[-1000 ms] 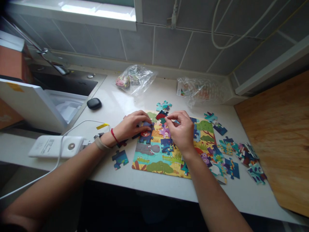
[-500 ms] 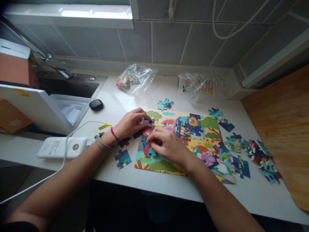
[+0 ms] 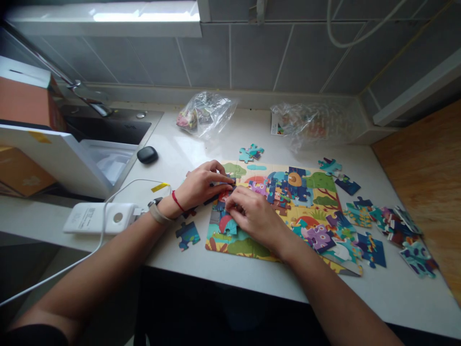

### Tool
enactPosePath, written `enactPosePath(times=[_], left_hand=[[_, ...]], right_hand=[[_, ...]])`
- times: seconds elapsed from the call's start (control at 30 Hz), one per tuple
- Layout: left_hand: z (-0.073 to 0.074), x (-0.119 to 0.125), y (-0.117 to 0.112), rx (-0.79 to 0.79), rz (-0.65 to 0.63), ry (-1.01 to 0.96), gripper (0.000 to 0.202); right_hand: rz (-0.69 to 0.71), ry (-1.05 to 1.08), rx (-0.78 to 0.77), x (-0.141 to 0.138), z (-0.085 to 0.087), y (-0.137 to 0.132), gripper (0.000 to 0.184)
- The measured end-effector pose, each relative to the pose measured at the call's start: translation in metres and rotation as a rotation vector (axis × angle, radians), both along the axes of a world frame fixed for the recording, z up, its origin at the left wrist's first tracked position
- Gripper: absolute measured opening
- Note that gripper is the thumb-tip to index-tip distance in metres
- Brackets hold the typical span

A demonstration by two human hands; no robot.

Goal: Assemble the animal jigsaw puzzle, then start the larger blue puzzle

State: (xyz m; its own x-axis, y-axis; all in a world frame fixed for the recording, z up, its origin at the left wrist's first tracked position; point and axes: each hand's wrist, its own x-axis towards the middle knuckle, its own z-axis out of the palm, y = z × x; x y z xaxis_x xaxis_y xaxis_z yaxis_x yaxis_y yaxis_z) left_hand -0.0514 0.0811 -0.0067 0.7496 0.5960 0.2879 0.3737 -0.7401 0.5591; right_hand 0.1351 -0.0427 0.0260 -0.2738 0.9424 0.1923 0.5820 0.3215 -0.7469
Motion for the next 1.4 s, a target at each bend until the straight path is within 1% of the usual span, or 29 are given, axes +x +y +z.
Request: enactPosePath(times=[0.1,0.27,0.47,0.6,0.8,0.97,1.03,1.1,1.17,1.2,1.27,1.33,1.4], left_hand=[[-0.001,0.001,0.000,0.011,-0.016,-0.008,0.015],[0.001,0.002,-0.004,0.033,-0.015,0.013,0.017],[0.003,0.004,-0.006,0.058,-0.009,0.033,0.017],[0.002,0.004,-0.005,0.059,-0.013,0.030,0.018],[0.002,0.007,-0.006,0.102,-0.014,0.025,0.019],[0.005,0.006,-0.005,0.107,-0.040,0.032,0.022],[0.007,0.004,-0.003,0.107,-0.065,0.033,0.023],[0.009,0.002,-0.001,0.104,-0.089,0.028,0.024],[0.009,0.000,0.000,0.095,-0.104,0.024,0.023],[0.009,-0.001,0.001,0.092,-0.106,0.023,0.023],[0.009,-0.002,0.002,0.086,-0.103,0.024,0.023],[0.009,-0.002,0.002,0.085,-0.101,0.026,0.024],[0.009,-0.002,0.002,0.088,-0.099,0.025,0.025]], right_hand=[[-0.011,-0.004,-0.002,-0.001,0.000,0.000,0.021],[-0.036,-0.032,-0.023,-0.003,0.000,-0.001,0.018],[-0.073,-0.176,-0.001,-0.007,-0.002,-0.004,0.014],[-0.068,-0.158,-0.018,-0.009,-0.004,-0.004,0.014],[-0.072,-0.112,-0.044,-0.015,-0.007,-0.002,0.015],[-0.142,-0.069,-0.065,-0.016,-0.005,-0.003,0.018],[-0.205,-0.004,-0.044,-0.010,-0.001,-0.002,0.018],[-0.297,0.065,-0.012,-0.001,0.004,-0.001,0.016],[-0.344,0.073,0.007,0.008,0.007,0.000,0.016],[-0.332,0.044,0.007,0.011,0.008,0.001,0.016],[-0.257,-0.050,-0.013,0.013,0.007,0.003,0.016],[-0.162,-0.141,-0.042,0.011,0.004,0.003,0.017],[-0.103,-0.204,-0.059,0.007,0.001,0.002,0.018]])
